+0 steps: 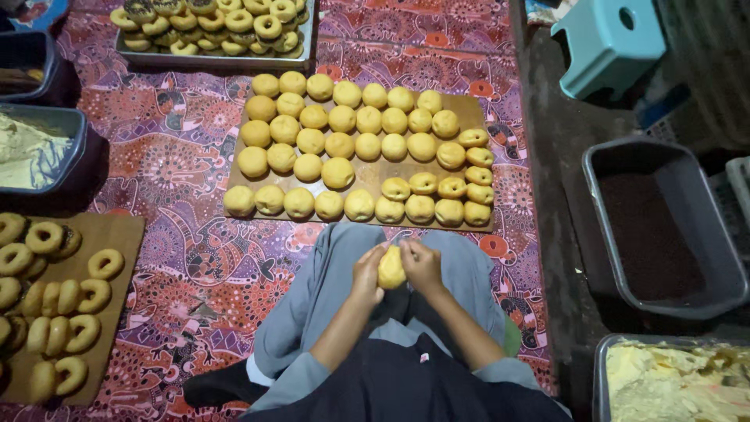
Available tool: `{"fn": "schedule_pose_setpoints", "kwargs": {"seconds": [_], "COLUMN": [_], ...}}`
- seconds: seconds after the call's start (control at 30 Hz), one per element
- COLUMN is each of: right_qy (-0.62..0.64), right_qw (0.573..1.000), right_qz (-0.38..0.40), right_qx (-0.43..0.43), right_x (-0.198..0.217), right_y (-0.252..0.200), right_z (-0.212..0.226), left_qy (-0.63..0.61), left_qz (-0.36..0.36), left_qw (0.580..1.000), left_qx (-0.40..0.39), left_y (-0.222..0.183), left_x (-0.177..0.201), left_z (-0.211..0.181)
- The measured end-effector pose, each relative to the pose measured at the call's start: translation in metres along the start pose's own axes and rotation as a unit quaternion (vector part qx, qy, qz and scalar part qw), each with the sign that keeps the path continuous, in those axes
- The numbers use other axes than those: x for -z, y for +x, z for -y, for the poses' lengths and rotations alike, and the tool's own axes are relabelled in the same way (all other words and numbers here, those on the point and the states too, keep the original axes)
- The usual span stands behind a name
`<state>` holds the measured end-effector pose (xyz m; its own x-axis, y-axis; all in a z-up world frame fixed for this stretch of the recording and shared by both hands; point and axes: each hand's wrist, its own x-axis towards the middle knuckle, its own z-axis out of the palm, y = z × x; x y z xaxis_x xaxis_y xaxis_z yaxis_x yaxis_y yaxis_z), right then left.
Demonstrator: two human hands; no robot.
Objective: The person sits on the floor and repeatedly picks up round dough balls, uses a small metal tool to make a hole, and fills each with a yellow paste from a nearby container. The filled dough balls are placed back onto a wooden board in rows.
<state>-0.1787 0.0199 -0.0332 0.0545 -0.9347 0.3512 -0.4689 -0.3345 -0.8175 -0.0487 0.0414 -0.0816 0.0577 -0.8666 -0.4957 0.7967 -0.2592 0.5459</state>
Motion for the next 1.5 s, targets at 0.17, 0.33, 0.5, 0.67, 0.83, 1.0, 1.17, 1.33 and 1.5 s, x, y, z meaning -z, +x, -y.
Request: {"fn": "schedule_pose_setpoints", "kwargs": {"seconds": [0.17,0.33,0.5,0.67,0.83,1.0,1.17,1.33,1.5], "right_qy": [-0.135,-0.157,-0.094,-0.107,-0.135,-0.116,-0.102,-0.106,-0.076], "right_qw": [0.99,0.987,0.992,0.976,0.958,0.947,0.944,0.942,0.949], "right_qz": [-0.037,0.039,-0.039,-0.093,-0.116,-0.129,-0.124,-0.127,-0.11], "right_qx": [0.028,0.011,-0.069,-0.164,-0.227,-0.271,-0.289,-0.292,-0.287], "right_x": [-0.01,-0.005,0.034,0.083,0.108,0.116,0.116,0.118,0.112], "right_y": [0.022,0.047,0.078,0.083,0.063,0.041,0.035,0.042,0.045], "right_z": [-0.009,-0.009,-0.016,-0.035,-0.065,-0.097,-0.102,-0.091,-0.084], "left_qy": [0.081,0.598,0.665,0.735,0.79,0.777,0.647,0.786,0.872], "left_qz": [0.099,0.276,0.27,0.288,0.319,0.355,0.372,-0.052,-0.084], "left_qw": [0.992,0.693,0.666,0.56,0.489,0.462,0.577,0.508,0.422], "left_qx": [-0.02,-0.294,-0.202,-0.251,-0.187,-0.24,-0.332,-0.348,-0.234], "left_y": [0.007,0.04,0.138,0.259,0.324,0.33,0.316,0.298,0.286], "left_x": [-0.001,0.01,0.015,0.024,0.025,0.024,0.031,0.04,0.033], "left_z": [-0.01,-0.066,-0.107,-0.126,-0.112,-0.101,-0.112,-0.144,-0.16]}}
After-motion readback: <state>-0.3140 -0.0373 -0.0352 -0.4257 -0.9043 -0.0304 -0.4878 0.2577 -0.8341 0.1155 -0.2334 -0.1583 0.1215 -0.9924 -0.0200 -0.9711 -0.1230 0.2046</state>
